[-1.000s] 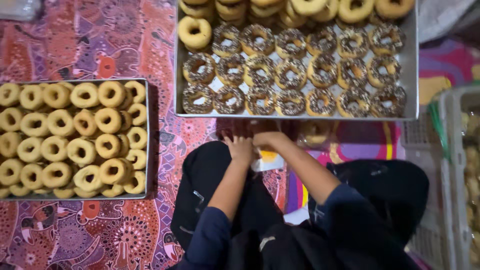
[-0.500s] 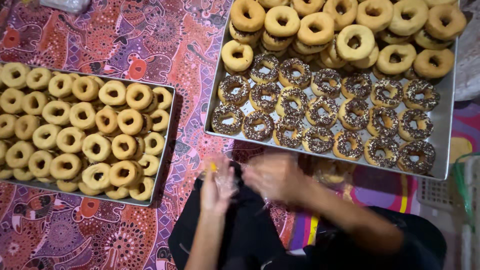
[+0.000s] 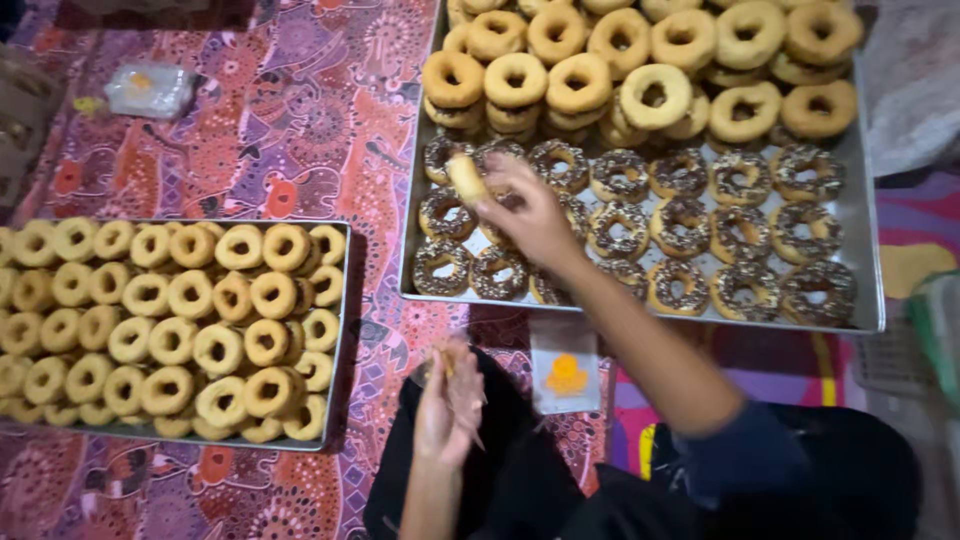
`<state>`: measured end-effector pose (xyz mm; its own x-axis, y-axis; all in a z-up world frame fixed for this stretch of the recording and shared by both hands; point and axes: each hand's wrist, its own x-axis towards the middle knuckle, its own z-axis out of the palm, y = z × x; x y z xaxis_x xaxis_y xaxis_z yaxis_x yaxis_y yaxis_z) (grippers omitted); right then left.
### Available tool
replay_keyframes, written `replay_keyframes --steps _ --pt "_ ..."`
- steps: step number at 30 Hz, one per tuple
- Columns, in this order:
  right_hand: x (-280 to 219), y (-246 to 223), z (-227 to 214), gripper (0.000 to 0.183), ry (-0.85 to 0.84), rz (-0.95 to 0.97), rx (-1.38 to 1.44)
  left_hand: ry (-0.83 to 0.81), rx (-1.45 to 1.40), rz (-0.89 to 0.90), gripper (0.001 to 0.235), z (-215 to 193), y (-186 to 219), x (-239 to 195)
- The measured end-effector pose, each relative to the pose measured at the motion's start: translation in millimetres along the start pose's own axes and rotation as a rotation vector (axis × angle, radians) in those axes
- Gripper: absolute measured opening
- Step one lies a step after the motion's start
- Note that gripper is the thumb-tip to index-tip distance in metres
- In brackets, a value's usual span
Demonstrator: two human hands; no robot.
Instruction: The person sits on a patterned mat and repeatedly picks donuts from metal trays, places them into small clear plastic bags, and arranges the packaged donuts into a white plastic crate. The trays contain both plain and chocolate-sprinkled donuts.
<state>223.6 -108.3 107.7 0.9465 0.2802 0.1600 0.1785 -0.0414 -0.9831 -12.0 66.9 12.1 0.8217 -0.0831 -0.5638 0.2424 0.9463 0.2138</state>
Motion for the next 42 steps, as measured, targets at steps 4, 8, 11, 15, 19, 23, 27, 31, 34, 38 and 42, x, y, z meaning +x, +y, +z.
replay_keyframes --steps 4,8,11,15,19,23,27,31,34,38,42 --pt "-171 1 -25 0.059 0.2 0.519 1.265 -0.12 -0.04 0.019 0.045 56 -7 9" --pt "-277 12 -30 0.068 0.067 0.537 1.202 -0.029 0.36 0.116 0.048 109 -46 -7" --pt "-302 -4 -40 0.068 0.19 0.499 1.171 -0.405 0.531 0.082 0.054 132 -84 -37" --pt "-315 -46 -58 0.068 0.325 0.556 1.122 -0.381 0.482 0.013 0.054 147 -121 -65" --pt "-316 -77 -67 0.068 0.171 0.399 0.78 -0.343 0.259 -0.122 0.046 142 -137 -80" --pt "-318 -103 -66 0.073 0.356 0.227 0.339 -0.271 0.216 -0.11 0.041 130 -164 -93" --pt "-323 -135 -71 0.07 0.257 -0.314 -0.323 -0.28 0.331 -0.14 0.053 123 -155 -89" --pt "-331 -149 -72 0.018 0.196 -0.228 -0.676 -0.298 0.609 -0.02 0.049 104 -148 -103" --pt "-326 -160 -74 0.013 0.27 -0.067 -0.574 -0.452 0.866 0.226 0.036 103 -141 -116" --pt "-331 -179 -76 0.027 0.168 -0.29 -0.845 -0.473 0.799 0.118 0.035 113 -134 -134" --pt "-346 -188 -79 0.026 -0.159 -0.473 -1.162 -0.592 1.672 0.319 0.027 131 -123 -171"
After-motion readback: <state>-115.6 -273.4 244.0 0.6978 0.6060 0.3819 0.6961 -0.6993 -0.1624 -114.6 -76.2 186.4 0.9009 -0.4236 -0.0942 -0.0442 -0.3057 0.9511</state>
